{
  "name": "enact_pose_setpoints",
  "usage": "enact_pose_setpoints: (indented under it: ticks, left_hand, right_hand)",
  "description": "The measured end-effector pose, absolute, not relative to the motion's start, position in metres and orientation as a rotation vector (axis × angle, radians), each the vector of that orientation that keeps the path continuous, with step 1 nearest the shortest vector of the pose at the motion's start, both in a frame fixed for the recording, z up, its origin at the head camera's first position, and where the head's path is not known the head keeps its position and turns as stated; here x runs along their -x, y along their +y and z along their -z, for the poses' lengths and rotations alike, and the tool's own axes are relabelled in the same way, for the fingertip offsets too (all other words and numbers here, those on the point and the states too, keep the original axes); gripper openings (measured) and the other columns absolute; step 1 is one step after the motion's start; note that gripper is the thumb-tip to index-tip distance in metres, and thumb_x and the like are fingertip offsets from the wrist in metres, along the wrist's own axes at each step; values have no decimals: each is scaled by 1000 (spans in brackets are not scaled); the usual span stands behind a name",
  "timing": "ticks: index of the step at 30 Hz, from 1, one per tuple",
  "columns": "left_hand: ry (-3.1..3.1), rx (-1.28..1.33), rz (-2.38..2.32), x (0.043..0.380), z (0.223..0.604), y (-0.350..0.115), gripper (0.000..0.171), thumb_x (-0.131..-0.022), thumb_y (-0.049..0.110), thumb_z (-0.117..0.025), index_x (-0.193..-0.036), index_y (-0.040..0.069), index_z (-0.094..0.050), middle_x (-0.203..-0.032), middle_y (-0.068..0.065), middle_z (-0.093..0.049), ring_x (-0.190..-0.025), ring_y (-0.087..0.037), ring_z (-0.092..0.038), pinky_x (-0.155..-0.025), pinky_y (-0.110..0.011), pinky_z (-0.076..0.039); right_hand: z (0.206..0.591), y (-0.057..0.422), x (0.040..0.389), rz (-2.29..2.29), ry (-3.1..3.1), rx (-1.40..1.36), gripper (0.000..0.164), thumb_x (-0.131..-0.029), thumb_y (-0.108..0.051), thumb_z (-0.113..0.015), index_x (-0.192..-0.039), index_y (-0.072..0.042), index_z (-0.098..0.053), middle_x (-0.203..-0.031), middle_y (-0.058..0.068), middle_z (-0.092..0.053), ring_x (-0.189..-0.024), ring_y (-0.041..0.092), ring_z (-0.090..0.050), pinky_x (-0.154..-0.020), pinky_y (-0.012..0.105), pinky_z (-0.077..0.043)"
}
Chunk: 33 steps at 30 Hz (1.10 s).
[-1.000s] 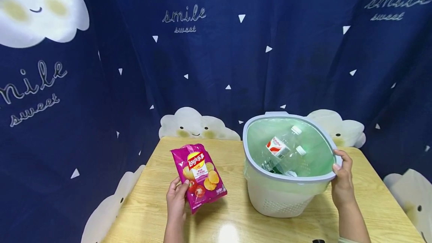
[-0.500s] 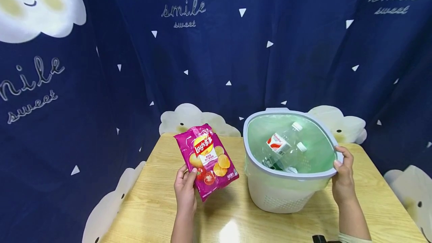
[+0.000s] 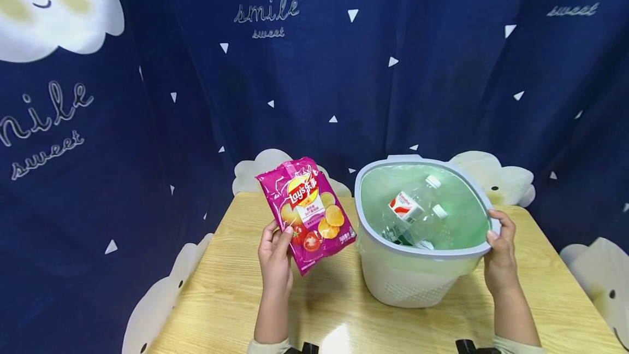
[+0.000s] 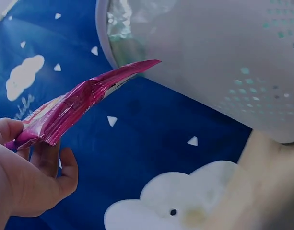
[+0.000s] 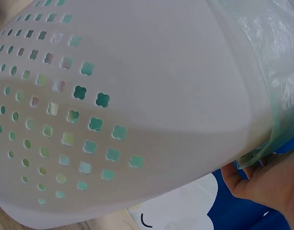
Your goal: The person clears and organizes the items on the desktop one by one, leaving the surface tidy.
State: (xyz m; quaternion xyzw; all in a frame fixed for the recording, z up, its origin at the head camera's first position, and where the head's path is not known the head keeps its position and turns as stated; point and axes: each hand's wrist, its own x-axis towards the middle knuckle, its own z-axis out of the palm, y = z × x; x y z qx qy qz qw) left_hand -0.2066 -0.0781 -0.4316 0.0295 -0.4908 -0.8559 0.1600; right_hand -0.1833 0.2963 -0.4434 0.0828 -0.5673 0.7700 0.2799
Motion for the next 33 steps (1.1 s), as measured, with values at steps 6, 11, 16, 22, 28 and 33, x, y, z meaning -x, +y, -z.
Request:
enact_pose_setpoints:
  ticks: [6, 11, 16, 22, 28, 33]
  left_hand:
    - [-1362, 22, 2420, 216, 414, -78, 31, -90, 7, -60, -119, 2, -51, -102, -13, -57, -91, -22, -58, -78, -35, -51]
    - [-1327, 62, 2425, 221, 401, -76, 29, -90, 6, -59, -117, 2, -52, -101, -13, -56, -91, -22, -58, -77, -36, -51]
    - [-1274, 139, 2439, 223, 387, -72, 28, -90, 7, -59, -117, 2, -52, -104, -14, -54, -94, -24, -58, -80, -40, -51]
    - [-1211, 244, 2456, 226, 368, -67, 27, -90, 6, -58, -115, 2, -51, -102, -13, -53, -95, -25, -58, -78, -41, -51]
    - [-1200, 303, 2427, 230, 351, -64, 29, -88, 7, -59, -116, 2, -52, -100, -12, -52, -94, -23, -56, -77, -38, -52]
    - [-1180, 349, 2409, 233, 338, -62, 28, -88, 7, -59, -115, 2, -52, -99, -12, -52, -94, -24, -55, -77, -37, -52]
  right_hand:
    - [443, 298, 185, -2065, -1532, -242, 37, -89, -16, -38, -126, -18, -42, -124, 7, -34, -100, 17, -39, -79, 22, -35]
    - [444, 298, 185, -2057, -1529, -244, 37, -89, -16, -38, -126, -17, -42, -124, 7, -34, -101, 18, -39, -79, 22, -34]
    - [444, 298, 184, -2058, -1532, -242, 37, -89, -16, -39, -126, -17, -42, -125, 7, -34, -101, 18, -39, -80, 23, -34]
    - [444, 298, 183, -2054, -1533, -242, 37, -89, -16, -39, -126, -17, -42, -124, 7, -34, -101, 18, -39, -79, 22, -34]
    - [445, 298, 184, -2065, -1508, -241, 36, -89, -15, -40, -124, -17, -43, -122, 8, -36, -99, 18, -41, -79, 22, -35]
    - [445, 298, 185, -2069, -1509, -237, 36, -89, -14, -40, -124, -17, -43, -122, 8, -36, -99, 18, -41, -79, 22, -35]
